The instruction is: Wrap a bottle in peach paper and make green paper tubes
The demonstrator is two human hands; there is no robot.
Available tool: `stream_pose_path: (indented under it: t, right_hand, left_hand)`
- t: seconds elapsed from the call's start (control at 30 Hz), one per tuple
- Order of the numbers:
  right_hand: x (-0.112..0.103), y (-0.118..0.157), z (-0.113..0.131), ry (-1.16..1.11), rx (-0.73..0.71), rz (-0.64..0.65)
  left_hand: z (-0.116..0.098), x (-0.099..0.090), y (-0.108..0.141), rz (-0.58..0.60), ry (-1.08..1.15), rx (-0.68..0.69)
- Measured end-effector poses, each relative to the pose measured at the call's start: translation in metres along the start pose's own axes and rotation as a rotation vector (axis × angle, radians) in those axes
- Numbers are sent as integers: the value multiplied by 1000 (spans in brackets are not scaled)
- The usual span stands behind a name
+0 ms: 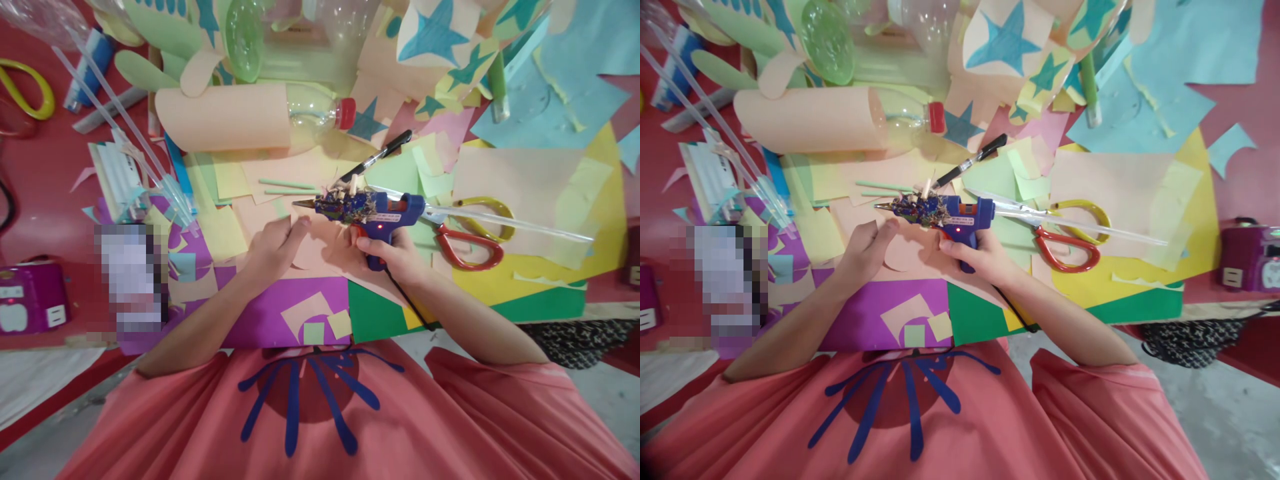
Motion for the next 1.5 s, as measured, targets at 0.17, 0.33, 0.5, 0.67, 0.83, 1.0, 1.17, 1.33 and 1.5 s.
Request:
stream_pose_path:
  t: [0.17, 0.33, 0.5, 0.67, 0.83, 1.0, 1.17, 1.33, 1.5]
  right_hand:
    - [0, 0, 0, -5, 0, 0]
    - [1, 0, -1, -6, 1, 11]
    - [0, 0, -1, 7, 7, -9]
    - [-2, 0, 0, 2, 12, -27]
    - [-2, 0, 1, 0, -10, -34]
    - [-3, 0, 1, -6, -7, -54]
    - [-5, 1, 1, -15, 7, -79]
    - [-5, 0, 2, -3, -10, -66]
    - [-5, 0, 5, -12, -19, -70]
  left_hand:
    - [0, 0, -1, 1, -17, -11]
    - [1, 0, -1, 12, -7, -12]
    - [2, 0, -1, 11, -2, -16]
    - [1, -1, -1, 4, -3, -23]
    - [0, -2, 0, -18, 14, -37]
    - [-1, -2, 1, -37, 41, -27]
    - [1, -3, 1, -58, 62, -28]
    - [4, -3, 0, -77, 94, -25]
    - [4, -3, 0, -87, 98, -39]
Point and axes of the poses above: each hand's wrist, its own y-axis away from the middle knuckle, its own x-axis out of the palm, z = x × y, the point moved 5 cm from there along -y, towards the middle knuckle, and after that the axes turned 9 degrees about x, right-handed, at the moved point
